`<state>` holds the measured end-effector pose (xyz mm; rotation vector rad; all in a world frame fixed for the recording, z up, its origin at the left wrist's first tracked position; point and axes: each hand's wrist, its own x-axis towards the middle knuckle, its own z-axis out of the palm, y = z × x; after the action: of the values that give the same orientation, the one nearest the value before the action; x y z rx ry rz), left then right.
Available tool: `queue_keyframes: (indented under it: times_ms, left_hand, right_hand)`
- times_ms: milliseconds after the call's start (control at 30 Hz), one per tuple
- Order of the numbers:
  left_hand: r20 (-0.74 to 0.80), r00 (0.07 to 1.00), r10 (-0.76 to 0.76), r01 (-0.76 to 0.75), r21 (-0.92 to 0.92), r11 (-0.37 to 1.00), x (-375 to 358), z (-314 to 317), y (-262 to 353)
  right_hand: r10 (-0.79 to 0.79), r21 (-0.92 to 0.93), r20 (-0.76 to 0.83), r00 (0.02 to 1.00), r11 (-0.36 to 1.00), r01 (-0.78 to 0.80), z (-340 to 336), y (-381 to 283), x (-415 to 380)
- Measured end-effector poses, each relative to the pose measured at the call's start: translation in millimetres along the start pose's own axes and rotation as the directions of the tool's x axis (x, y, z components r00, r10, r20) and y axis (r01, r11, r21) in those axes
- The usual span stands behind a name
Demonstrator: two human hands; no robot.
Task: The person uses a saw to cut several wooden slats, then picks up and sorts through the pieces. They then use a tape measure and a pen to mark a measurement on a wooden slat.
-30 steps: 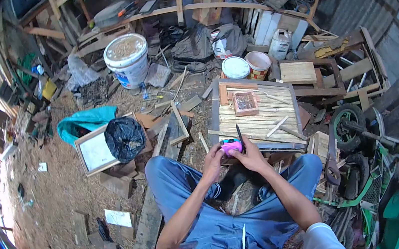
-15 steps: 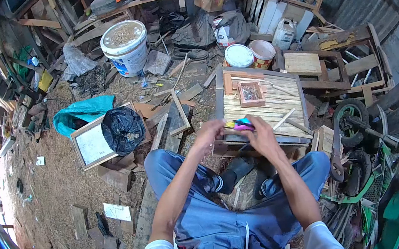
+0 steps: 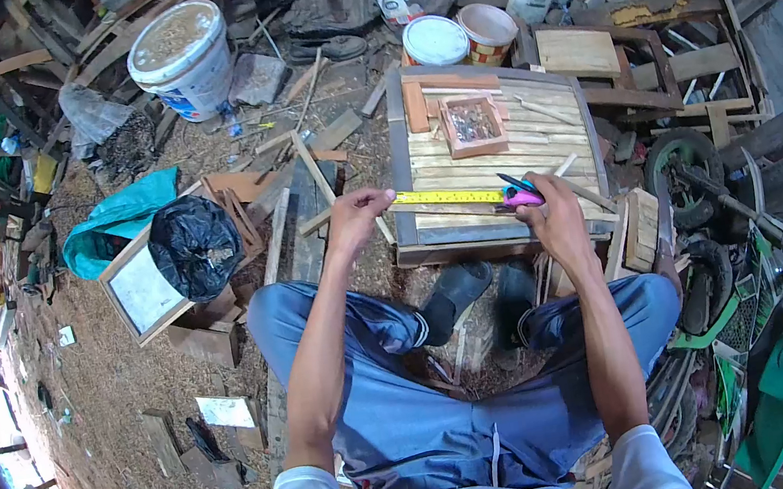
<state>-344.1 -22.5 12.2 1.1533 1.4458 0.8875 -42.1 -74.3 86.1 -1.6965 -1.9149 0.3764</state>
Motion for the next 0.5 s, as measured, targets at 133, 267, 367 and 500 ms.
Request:
queue_keyframes:
  times_ms: [133,267,367,500]
  left_hand:
    - [0.063,0.998,-0.019,0.021,-0.037,0.999,11,-4,-9]
    - [0.083,0.993,-0.082,0.081,0.012,0.997,7,-7,-9]
    - [0.109,0.993,-0.04,0.034,0.057,0.998,3,-7,-5]
    - [0.12,0.992,-0.039,0.035,0.036,0.999,2,-8,-7]
  right_hand:
    - [0.019,-0.03,0.017,1.0,0.999,-0.019,-3,-1,-1]
    - [0.037,-0.025,0.026,0.999,0.999,-0.036,3,2,-4]
    - [0.013,-0.047,0.013,1.0,0.999,-0.012,7,11,-6]
    - [0.023,-0.034,0.003,1.0,0.999,-0.023,10,11,-5]
